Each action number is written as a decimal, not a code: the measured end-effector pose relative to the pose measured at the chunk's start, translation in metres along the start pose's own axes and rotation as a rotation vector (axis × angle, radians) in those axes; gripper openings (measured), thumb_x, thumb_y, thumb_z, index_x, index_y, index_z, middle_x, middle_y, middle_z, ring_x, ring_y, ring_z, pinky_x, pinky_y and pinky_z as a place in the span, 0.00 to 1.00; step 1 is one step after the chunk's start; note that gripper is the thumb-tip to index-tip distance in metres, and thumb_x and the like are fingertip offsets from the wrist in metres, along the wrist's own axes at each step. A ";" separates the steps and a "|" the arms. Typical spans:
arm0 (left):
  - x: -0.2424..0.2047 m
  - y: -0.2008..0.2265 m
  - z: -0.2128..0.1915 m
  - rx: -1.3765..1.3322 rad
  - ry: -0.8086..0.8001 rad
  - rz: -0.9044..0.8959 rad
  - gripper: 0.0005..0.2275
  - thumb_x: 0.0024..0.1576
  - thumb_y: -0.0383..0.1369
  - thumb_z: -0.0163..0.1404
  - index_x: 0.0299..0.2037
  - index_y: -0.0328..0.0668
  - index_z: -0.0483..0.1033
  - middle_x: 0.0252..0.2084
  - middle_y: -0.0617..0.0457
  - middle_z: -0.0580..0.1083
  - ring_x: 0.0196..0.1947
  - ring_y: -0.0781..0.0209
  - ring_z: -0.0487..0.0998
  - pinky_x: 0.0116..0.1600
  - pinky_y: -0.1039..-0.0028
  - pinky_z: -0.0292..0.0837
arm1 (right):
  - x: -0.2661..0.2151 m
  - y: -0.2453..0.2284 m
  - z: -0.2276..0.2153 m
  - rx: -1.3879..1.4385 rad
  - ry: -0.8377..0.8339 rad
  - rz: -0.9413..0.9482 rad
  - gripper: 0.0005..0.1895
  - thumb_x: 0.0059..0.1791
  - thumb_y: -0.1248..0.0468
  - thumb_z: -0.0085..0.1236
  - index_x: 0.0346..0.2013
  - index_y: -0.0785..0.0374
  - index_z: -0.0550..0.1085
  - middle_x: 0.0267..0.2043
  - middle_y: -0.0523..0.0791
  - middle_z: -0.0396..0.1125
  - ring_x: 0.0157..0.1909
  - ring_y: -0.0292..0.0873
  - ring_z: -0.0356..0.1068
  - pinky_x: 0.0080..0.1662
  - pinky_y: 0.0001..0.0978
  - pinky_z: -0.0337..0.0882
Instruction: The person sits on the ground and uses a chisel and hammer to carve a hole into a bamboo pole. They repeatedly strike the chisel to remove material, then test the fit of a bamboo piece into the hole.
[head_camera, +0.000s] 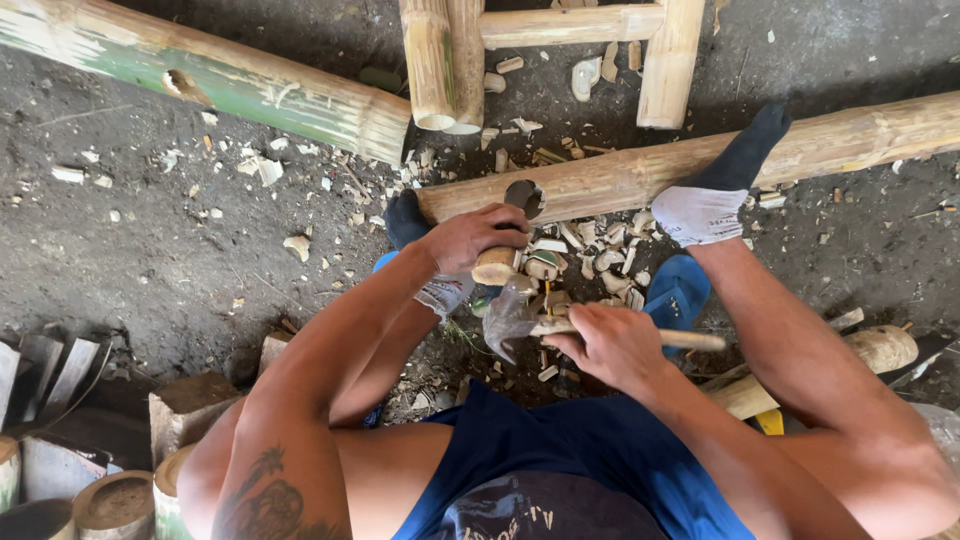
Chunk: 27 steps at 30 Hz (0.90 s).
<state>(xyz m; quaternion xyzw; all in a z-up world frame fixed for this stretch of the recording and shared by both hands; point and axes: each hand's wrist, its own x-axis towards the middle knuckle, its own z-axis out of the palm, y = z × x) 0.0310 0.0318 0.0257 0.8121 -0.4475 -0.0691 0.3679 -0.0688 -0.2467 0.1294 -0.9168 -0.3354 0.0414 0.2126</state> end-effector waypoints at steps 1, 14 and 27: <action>0.002 -0.002 -0.001 0.011 0.001 -0.012 0.17 0.54 0.34 0.59 0.54 0.52 0.74 0.60 0.55 0.70 0.66 0.50 0.68 0.62 0.62 0.75 | 0.010 0.000 -0.001 -0.031 -0.079 0.075 0.24 0.48 0.44 0.59 0.26 0.61 0.69 0.21 0.45 0.68 0.19 0.46 0.70 0.22 0.41 0.68; 0.033 -0.003 -0.019 -0.113 0.008 -0.059 0.18 0.52 0.37 0.63 0.51 0.49 0.74 0.56 0.53 0.72 0.60 0.51 0.73 0.61 0.63 0.74 | 0.039 0.015 0.001 0.025 -0.192 0.241 0.24 0.51 0.40 0.57 0.26 0.56 0.70 0.15 0.39 0.63 0.10 0.37 0.59 0.14 0.33 0.61; 0.066 -0.044 -0.005 -0.039 0.004 -0.146 0.21 0.47 0.31 0.67 0.52 0.50 0.77 0.54 0.56 0.72 0.56 0.49 0.75 0.61 0.63 0.73 | 0.050 0.043 -0.006 0.106 0.123 0.227 0.17 0.51 0.51 0.60 0.35 0.63 0.74 0.15 0.47 0.65 0.15 0.47 0.67 0.21 0.41 0.67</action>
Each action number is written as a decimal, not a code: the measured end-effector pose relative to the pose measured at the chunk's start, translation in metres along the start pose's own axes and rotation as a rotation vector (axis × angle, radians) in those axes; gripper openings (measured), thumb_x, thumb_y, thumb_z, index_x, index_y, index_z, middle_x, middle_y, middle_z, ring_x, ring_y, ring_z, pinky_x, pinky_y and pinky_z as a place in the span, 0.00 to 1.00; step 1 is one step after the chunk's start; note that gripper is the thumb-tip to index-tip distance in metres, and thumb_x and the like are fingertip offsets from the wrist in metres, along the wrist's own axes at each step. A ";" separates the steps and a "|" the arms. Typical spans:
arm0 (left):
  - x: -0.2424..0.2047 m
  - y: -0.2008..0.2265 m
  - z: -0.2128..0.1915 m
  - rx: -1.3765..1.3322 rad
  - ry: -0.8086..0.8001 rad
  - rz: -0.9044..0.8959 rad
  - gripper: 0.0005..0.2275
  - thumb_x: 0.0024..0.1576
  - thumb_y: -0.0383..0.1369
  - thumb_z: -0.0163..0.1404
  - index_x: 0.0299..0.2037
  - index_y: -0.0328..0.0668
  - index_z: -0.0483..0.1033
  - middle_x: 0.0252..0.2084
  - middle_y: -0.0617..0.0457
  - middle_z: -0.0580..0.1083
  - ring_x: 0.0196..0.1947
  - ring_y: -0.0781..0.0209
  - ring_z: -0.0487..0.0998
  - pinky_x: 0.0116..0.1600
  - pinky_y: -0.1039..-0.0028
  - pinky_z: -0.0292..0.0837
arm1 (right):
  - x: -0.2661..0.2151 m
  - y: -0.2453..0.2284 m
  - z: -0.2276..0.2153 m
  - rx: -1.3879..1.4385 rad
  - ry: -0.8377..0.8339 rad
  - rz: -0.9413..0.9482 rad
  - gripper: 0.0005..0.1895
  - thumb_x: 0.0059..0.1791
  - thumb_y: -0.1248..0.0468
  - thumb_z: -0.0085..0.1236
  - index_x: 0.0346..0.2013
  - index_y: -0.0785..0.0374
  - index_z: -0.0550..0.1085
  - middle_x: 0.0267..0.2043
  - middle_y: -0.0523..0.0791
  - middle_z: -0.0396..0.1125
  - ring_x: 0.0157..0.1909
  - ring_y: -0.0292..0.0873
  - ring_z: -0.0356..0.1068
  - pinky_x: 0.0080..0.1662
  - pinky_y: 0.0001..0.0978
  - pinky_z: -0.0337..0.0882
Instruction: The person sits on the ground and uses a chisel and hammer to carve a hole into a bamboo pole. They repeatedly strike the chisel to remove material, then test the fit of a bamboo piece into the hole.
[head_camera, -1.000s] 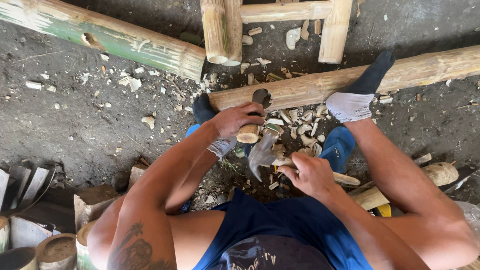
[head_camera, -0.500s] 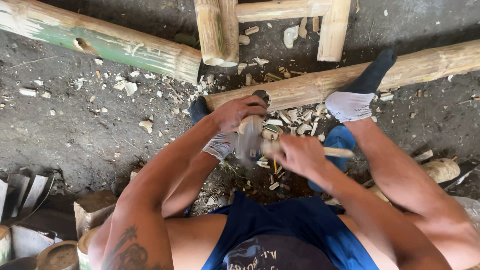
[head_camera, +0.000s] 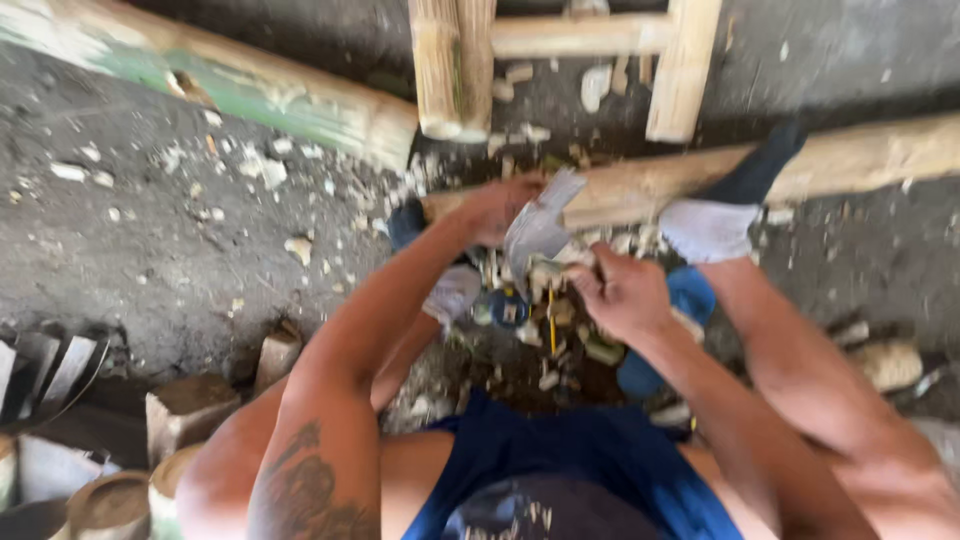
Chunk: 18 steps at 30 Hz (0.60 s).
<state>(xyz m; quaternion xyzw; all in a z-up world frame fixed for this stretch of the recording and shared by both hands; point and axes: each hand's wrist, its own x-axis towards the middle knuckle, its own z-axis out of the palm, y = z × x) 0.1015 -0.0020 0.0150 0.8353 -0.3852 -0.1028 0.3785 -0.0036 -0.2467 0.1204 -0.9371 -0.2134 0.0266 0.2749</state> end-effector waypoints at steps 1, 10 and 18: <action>-0.001 0.002 0.006 -0.008 -0.078 -0.151 0.22 0.48 0.31 0.67 0.54 0.48 0.77 0.54 0.54 0.71 0.54 0.49 0.76 0.60 0.63 0.73 | -0.012 -0.001 -0.004 0.092 0.049 -0.051 0.17 0.54 0.51 0.57 0.36 0.64 0.73 0.17 0.47 0.65 0.17 0.46 0.68 0.22 0.41 0.68; -0.030 0.021 0.053 -0.232 0.001 -0.508 0.29 0.46 0.34 0.68 0.59 0.57 0.70 0.55 0.57 0.74 0.57 0.51 0.78 0.67 0.63 0.75 | -0.007 0.026 0.041 0.145 -0.209 0.320 0.19 0.57 0.51 0.48 0.46 0.64 0.75 0.18 0.46 0.69 0.15 0.42 0.67 0.20 0.37 0.67; -0.053 0.031 0.097 0.228 -0.111 -0.088 0.29 0.42 0.19 0.60 0.57 0.49 0.73 0.62 0.48 0.69 0.66 0.41 0.65 0.56 0.60 0.78 | -0.082 0.061 0.014 0.118 0.089 0.329 0.24 0.59 0.46 0.49 0.41 0.66 0.74 0.23 0.54 0.64 0.25 0.54 0.67 0.32 0.43 0.68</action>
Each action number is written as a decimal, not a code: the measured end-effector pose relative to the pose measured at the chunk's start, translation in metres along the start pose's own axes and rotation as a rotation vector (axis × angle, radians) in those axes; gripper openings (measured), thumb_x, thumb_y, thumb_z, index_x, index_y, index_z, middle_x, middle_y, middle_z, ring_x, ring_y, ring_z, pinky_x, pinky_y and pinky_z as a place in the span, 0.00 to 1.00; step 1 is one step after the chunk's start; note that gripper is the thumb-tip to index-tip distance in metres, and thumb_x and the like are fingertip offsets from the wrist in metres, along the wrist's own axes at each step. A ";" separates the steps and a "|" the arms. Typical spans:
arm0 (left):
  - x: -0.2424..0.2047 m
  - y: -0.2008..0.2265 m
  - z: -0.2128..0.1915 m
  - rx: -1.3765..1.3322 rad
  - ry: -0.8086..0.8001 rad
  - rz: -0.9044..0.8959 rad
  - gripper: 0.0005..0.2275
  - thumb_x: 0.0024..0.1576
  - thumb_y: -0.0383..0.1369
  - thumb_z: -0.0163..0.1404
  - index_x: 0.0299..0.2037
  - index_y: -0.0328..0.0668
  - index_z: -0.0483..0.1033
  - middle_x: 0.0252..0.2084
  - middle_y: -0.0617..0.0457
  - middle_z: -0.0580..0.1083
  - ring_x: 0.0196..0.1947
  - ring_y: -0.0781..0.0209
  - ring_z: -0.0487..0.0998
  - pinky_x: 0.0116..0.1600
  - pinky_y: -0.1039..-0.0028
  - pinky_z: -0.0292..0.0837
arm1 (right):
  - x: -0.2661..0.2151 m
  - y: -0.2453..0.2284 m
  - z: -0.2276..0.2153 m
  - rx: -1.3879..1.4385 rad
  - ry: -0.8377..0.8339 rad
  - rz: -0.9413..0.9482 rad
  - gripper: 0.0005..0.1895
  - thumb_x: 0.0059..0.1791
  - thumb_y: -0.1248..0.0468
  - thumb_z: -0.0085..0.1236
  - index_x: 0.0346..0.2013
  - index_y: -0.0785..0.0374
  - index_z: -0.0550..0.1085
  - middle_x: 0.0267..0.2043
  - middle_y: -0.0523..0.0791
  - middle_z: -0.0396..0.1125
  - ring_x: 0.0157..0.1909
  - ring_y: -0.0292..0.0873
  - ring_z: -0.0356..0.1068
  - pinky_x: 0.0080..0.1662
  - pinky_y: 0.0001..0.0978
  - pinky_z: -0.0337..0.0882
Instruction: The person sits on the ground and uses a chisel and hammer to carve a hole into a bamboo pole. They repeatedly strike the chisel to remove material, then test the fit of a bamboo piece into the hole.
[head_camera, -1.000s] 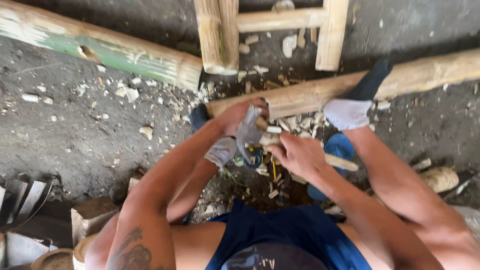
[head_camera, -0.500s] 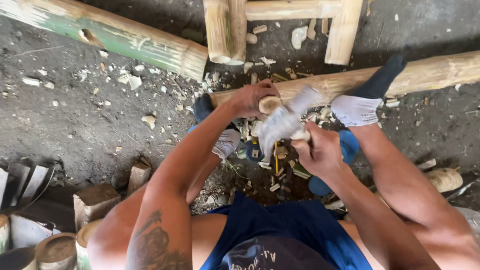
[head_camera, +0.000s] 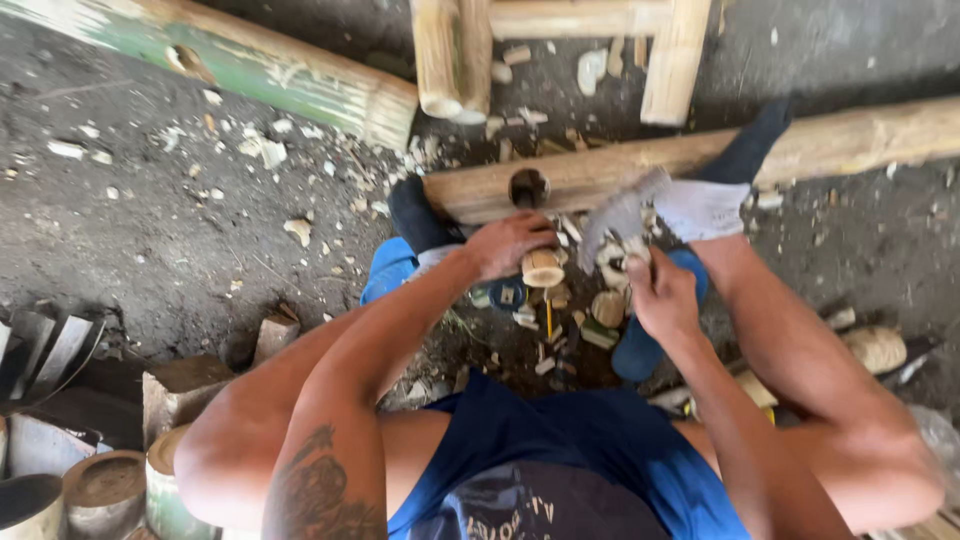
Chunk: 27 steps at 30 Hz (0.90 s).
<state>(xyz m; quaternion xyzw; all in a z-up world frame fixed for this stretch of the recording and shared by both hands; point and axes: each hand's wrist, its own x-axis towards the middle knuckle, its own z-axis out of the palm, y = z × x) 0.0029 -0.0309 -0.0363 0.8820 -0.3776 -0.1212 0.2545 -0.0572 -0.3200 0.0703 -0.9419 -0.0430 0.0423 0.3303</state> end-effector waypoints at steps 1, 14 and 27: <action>0.000 -0.002 -0.009 0.011 0.058 0.047 0.28 0.43 0.20 0.60 0.57 0.50 0.74 0.61 0.51 0.70 0.66 0.43 0.65 0.57 0.60 0.78 | -0.002 -0.001 -0.004 0.014 0.007 0.004 0.23 0.58 0.46 0.48 0.41 0.66 0.74 0.23 0.54 0.64 0.25 0.55 0.68 0.32 0.44 0.68; 0.005 0.001 -0.052 -0.087 0.107 0.179 0.25 0.41 0.28 0.65 0.51 0.53 0.76 0.58 0.59 0.72 0.66 0.47 0.67 0.57 0.61 0.79 | -0.044 -0.027 -0.007 -0.063 -0.106 -0.046 0.24 0.53 0.43 0.51 0.37 0.63 0.73 0.22 0.54 0.66 0.25 0.60 0.70 0.28 0.48 0.68; 0.022 -0.028 -0.086 -0.209 0.003 0.197 0.29 0.39 0.21 0.64 0.54 0.51 0.76 0.62 0.53 0.72 0.64 0.49 0.72 0.63 0.61 0.72 | 0.004 -0.067 0.021 0.034 -0.078 -0.452 0.14 0.48 0.53 0.64 0.27 0.58 0.73 0.17 0.43 0.68 0.16 0.36 0.68 0.19 0.33 0.67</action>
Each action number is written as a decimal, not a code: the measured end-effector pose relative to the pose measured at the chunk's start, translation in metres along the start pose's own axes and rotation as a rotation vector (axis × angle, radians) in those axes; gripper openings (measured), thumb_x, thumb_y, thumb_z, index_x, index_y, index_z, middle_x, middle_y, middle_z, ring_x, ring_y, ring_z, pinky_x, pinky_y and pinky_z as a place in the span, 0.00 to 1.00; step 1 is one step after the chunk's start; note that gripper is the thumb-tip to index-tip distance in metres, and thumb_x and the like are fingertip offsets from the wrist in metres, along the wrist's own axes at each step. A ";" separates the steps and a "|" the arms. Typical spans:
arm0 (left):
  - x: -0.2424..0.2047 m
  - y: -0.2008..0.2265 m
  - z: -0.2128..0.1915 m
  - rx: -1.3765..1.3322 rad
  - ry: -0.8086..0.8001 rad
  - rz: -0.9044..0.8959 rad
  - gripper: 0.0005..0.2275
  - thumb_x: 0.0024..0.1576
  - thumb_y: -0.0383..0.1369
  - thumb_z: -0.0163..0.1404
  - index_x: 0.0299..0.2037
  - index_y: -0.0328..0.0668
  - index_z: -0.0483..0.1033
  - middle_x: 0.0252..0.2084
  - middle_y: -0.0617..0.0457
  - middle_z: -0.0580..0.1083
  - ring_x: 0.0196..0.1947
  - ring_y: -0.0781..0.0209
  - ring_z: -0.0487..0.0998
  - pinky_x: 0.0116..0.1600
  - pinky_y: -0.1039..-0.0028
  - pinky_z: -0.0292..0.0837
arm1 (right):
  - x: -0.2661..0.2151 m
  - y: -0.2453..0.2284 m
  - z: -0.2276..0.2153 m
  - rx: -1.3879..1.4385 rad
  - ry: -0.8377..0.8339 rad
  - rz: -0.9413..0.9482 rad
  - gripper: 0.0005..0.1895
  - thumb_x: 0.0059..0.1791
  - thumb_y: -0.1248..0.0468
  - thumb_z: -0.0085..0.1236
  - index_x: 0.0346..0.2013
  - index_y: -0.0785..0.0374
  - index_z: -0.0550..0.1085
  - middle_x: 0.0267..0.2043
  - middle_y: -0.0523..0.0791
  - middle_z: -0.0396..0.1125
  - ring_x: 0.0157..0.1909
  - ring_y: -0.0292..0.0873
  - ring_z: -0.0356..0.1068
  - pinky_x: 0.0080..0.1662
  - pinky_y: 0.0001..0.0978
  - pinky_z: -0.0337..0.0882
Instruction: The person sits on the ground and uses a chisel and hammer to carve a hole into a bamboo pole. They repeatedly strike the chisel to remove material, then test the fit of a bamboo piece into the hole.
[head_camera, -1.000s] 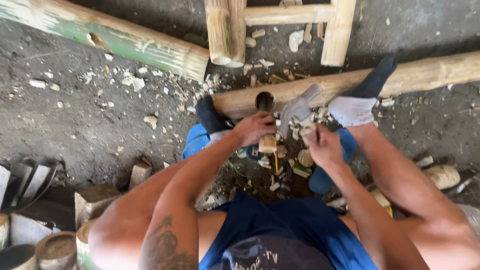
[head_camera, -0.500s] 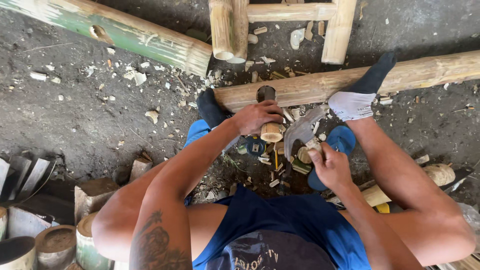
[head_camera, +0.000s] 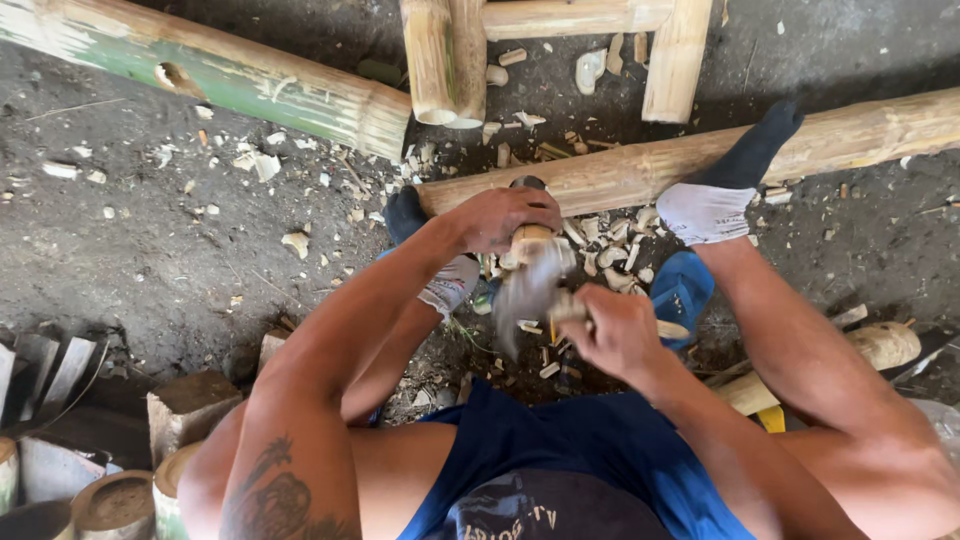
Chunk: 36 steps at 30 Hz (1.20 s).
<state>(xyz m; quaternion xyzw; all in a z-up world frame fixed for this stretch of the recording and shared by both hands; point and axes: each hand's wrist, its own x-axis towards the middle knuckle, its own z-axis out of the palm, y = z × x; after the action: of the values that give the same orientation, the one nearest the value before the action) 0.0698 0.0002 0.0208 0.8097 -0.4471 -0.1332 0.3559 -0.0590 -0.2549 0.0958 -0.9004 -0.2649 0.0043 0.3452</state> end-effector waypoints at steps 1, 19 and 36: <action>0.002 0.000 -0.001 -0.026 -0.014 -0.004 0.28 0.40 0.23 0.64 0.54 0.51 0.76 0.61 0.54 0.72 0.63 0.50 0.72 0.64 0.61 0.72 | 0.004 0.001 -0.001 0.031 0.099 -0.175 0.14 0.51 0.54 0.63 0.29 0.59 0.72 0.19 0.43 0.69 0.18 0.38 0.69 0.21 0.34 0.68; -0.032 0.016 0.057 0.333 -0.068 0.047 0.23 0.47 0.26 0.61 0.53 0.59 0.73 0.61 0.56 0.70 0.66 0.42 0.67 0.56 0.58 0.79 | -0.025 -0.008 -0.017 0.228 -0.054 0.032 0.15 0.46 0.54 0.66 0.32 0.61 0.74 0.19 0.44 0.67 0.19 0.43 0.70 0.25 0.35 0.67; -0.011 0.010 0.026 0.133 0.024 -0.060 0.28 0.39 0.30 0.66 0.53 0.55 0.73 0.59 0.55 0.70 0.62 0.47 0.70 0.57 0.59 0.76 | -0.014 0.003 -0.007 0.042 -0.017 -0.069 0.21 0.43 0.48 0.70 0.24 0.60 0.72 0.15 0.43 0.66 0.13 0.42 0.68 0.18 0.37 0.66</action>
<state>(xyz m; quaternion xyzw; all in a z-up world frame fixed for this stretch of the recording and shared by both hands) 0.0431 -0.0061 0.0080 0.8462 -0.4262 -0.1040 0.3025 -0.0686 -0.2676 0.0964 -0.8831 -0.2987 0.0056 0.3618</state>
